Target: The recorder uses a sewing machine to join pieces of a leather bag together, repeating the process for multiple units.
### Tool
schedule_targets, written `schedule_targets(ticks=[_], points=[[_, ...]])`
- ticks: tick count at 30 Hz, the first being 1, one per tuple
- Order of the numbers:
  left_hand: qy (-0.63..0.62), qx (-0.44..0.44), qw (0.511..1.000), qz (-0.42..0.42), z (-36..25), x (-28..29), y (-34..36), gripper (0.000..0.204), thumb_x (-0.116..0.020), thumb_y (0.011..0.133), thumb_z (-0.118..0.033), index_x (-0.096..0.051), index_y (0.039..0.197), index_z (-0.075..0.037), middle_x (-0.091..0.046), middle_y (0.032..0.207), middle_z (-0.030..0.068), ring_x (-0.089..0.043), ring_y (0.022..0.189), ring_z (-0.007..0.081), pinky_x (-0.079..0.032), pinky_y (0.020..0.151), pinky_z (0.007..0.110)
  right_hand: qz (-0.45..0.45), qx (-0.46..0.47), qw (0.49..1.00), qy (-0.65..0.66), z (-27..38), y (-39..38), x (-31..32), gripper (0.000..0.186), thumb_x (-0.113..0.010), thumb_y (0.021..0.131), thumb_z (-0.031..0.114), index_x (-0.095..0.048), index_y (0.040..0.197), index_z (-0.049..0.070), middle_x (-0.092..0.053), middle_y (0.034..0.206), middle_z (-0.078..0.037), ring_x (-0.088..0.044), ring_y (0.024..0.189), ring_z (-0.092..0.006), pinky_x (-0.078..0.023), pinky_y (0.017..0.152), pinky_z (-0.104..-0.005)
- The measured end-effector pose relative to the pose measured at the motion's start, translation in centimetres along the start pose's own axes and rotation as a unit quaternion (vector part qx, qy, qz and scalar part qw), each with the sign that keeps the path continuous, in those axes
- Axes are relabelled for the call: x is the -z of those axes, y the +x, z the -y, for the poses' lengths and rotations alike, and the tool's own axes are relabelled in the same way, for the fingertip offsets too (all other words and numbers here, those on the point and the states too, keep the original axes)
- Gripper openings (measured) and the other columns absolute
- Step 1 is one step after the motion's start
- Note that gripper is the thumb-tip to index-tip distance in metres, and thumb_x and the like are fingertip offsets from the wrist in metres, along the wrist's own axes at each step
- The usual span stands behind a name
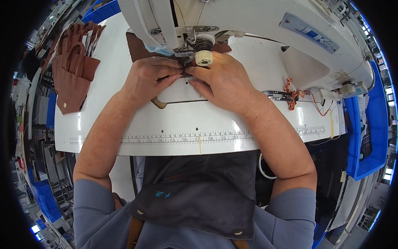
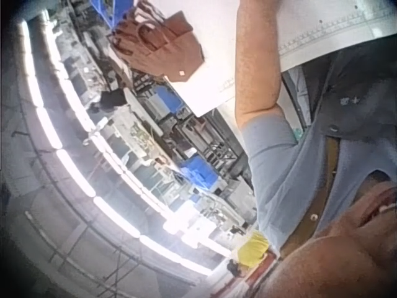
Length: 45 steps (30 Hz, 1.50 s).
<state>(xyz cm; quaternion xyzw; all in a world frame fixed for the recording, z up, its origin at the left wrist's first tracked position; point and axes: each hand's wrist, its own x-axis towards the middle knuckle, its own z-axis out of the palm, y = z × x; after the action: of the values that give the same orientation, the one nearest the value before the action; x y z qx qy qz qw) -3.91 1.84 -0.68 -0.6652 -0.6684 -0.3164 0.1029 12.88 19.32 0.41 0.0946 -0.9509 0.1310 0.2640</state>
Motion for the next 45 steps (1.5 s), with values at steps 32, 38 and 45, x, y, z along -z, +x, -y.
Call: schedule_targets(ticks=[32,38,45], points=[[0.183,0.087,0.976,-0.079,1.9,0.4,0.9,0.032,-0.079,0.081,-0.019,-0.074,0.111,-0.007,-0.067,0.123,0.0098,-0.062,0.114,0.0307,-0.049,0.099,0.045,-0.002,-0.023,1.000,-0.009,-0.4,0.1,0.0,0.025,-0.075,0.085,0.021,-0.073,0.106,0.007,-0.070,0.100,-0.009,-0.066,0.096,-0.0318,-0.052,0.084,-0.0449],[0.086,0.123,0.986,0.071,6.0,-0.6,2.4,0.041,-0.075,0.088,-0.035,-0.066,0.118,-0.009,-0.061,0.126,0.0119,-0.061,0.116,0.0318,-0.050,0.096,0.044,0.018,-0.030,0.999,-0.019,-0.5,0.0,0.3,0.024,-0.073,0.087,0.019,-0.074,0.107,0.008,-0.071,0.107,-0.007,-0.067,0.096,-0.0305,-0.053,0.083,-0.0424],[0.224,0.268,0.931,0.105,6.4,-0.4,5.3,0.031,-0.057,0.095,-0.018,-0.060,0.124,-0.010,-0.074,0.102,0.0157,-0.071,0.099,0.0356,-0.057,0.083,0.046,0.011,-0.011,1.000,-0.021,-0.8,0.4,0.3,0.022,-0.072,0.090,0.016,-0.074,0.110,0.007,-0.069,0.108,-0.008,-0.066,0.091,-0.0306,-0.052,0.081,-0.0416]])
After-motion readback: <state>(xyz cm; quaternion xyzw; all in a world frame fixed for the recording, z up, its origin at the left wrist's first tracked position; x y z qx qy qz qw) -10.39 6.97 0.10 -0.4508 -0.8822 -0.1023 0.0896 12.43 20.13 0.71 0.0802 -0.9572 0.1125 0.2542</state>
